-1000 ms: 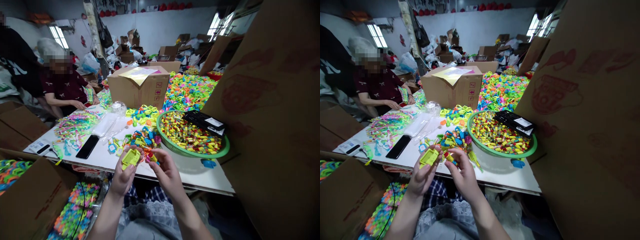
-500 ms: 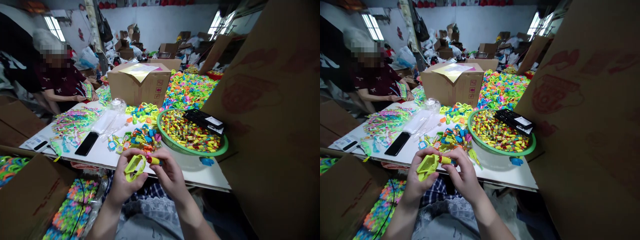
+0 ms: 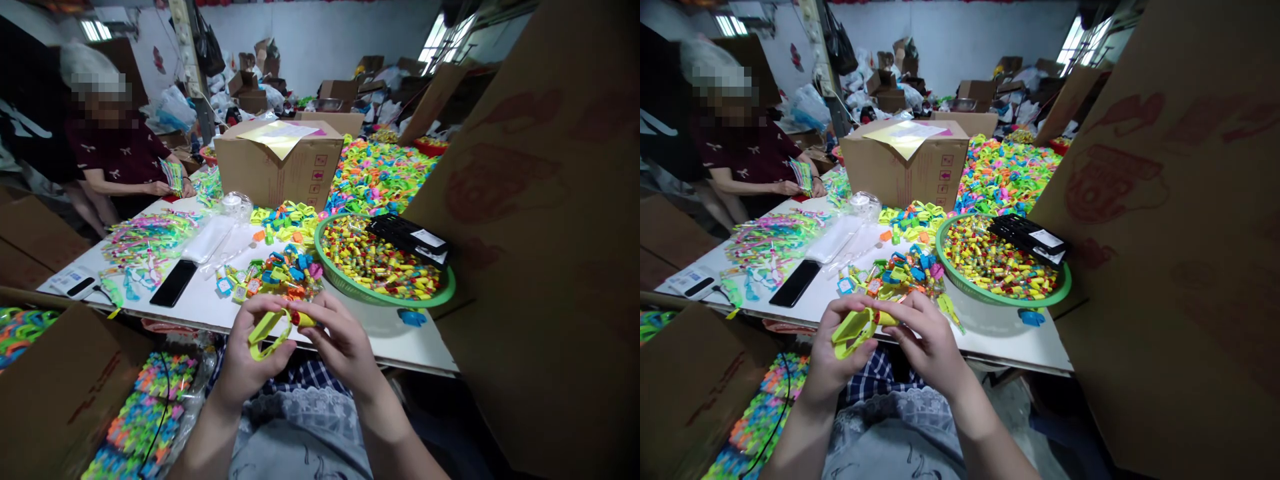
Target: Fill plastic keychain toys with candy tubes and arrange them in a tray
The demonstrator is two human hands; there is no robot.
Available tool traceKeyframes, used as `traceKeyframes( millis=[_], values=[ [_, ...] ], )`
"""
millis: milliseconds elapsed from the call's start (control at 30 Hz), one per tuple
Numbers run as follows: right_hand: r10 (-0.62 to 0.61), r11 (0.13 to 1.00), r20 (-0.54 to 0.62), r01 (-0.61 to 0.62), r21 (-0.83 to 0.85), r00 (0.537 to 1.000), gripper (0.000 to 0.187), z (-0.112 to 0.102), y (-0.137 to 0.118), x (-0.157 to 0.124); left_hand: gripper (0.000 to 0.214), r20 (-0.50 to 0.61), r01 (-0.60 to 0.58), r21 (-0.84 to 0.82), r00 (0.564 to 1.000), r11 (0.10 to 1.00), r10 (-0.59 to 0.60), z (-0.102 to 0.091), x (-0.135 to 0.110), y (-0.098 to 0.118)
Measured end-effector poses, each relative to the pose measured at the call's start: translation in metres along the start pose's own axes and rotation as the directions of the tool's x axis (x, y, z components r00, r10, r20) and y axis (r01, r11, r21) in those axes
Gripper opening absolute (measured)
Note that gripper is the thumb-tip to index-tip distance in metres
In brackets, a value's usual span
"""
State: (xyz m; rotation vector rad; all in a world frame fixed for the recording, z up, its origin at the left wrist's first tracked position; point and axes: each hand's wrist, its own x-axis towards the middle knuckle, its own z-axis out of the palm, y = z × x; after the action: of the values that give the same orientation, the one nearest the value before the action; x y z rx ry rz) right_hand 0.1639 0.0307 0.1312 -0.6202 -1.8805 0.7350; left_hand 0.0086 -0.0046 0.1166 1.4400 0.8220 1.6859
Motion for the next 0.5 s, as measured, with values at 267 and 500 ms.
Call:
traceKeyframes(
  millis=[267,500],
  values=[
    [0.016,1.0,0.093,-0.018,0.016,0.996,0.034,-0.01,-0.009,0.001,0.032,0.02,-0.096,0.181,0.995,0.979,0.093,-0.003,-0.004,0.003],
    [0.194,0.957,0.04,-0.198,0.214,0.98,0.025,-0.012,-0.026,0.0,0.039,0.078,-0.218,0.254,0.976,0.942,0.205,-0.005,-0.009,0.008]
  ],
)
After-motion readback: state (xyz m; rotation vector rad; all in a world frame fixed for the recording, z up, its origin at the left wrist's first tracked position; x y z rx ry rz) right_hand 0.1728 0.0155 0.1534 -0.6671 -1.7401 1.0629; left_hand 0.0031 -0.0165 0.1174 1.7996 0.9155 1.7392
